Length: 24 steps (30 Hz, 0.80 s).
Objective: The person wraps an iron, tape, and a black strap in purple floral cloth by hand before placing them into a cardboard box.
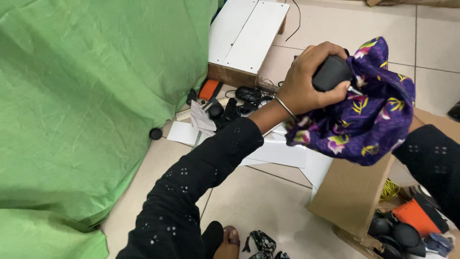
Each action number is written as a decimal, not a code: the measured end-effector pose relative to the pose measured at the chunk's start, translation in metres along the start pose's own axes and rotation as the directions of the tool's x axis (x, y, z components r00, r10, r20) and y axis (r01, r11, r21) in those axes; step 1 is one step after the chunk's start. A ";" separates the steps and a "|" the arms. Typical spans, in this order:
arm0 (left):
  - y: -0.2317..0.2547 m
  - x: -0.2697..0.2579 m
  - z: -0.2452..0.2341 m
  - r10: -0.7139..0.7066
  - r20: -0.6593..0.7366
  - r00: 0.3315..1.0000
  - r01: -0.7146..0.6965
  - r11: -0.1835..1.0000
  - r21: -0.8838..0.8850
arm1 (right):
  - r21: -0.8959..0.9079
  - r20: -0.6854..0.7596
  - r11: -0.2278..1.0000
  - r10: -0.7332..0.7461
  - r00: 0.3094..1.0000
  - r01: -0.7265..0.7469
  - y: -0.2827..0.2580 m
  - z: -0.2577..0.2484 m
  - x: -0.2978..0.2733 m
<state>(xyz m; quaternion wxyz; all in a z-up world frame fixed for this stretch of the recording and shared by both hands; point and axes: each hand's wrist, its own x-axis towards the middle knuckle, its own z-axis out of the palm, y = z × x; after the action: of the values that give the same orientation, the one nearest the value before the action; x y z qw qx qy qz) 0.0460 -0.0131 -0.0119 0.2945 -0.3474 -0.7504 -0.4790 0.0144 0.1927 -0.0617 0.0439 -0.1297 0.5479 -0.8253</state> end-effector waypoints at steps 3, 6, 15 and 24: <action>0.008 0.004 -0.010 0.200 0.097 0.975 -0.214 0.964 0.155 | 0.017 -0.004 1.000 0.014 1.000 -0.014 0.004 -0.006 -0.002; 0.012 -0.004 -0.007 0.298 0.090 0.950 -0.310 0.936 0.168 | 0.016 -0.003 0.999 0.048 0.999 -0.048 0.011 -0.011 -0.005; 0.006 -0.011 -0.004 0.397 0.269 0.877 -0.461 0.854 0.241 | -0.019 -0.008 0.993 0.119 0.993 -0.119 0.023 -0.025 -0.007; -0.002 -0.018 0.039 0.457 0.368 0.809 -0.568 0.769 0.293 | -0.289 -0.027 0.948 0.134 0.991 -0.136 0.026 -0.059 -0.008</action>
<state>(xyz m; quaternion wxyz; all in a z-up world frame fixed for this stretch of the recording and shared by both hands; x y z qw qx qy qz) 0.0507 0.0185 -0.0410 0.3704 -0.5381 -0.7385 -0.1669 0.0047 0.2369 -0.1087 0.0787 -0.0941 0.6705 -0.7317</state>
